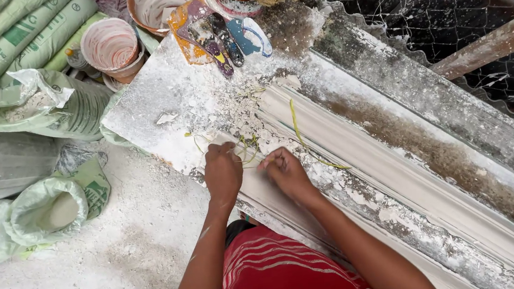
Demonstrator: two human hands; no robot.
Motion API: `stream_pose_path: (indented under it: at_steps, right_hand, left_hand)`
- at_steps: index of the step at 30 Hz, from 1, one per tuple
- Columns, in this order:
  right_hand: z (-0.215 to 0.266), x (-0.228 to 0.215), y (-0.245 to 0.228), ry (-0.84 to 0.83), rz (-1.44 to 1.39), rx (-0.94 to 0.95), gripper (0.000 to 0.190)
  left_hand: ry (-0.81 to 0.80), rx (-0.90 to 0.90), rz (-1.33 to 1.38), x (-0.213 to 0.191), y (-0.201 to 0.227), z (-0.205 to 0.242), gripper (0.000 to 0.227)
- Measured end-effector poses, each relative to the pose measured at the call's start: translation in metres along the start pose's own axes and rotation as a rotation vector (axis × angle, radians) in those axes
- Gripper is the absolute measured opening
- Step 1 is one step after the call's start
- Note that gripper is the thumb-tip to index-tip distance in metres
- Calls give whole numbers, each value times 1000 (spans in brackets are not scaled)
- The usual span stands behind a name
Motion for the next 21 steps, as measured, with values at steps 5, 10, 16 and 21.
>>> stream_pose_path:
  at_steps: [5, 10, 16, 21]
  right_hand:
    - [-36, -14, 29, 103, -77, 212, 11]
    - [-41, -15, 39, 89, -37, 204, 12]
    - [-41, -22, 52, 60, 77, 19, 11]
    - [-27, -21, 38, 106, 235, 57, 14]
  left_hand:
    - [-127, 153, -274, 12, -1, 8, 27]
    - [-114, 274, -449, 19, -2, 19, 12]
    - [-146, 383, -455, 24, -11, 16, 22]
    - [-294, 391, -338, 22, -19, 20, 22]
Point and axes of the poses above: each hand's wrist, its own z-axis away from the middle knuckle, its own x-axis out of the palm, y = z × x, the point moved 2 cm from there along -z, towards the middle knuckle, and after that the axes turned 14 degrees about x, right-handed, at the moved point
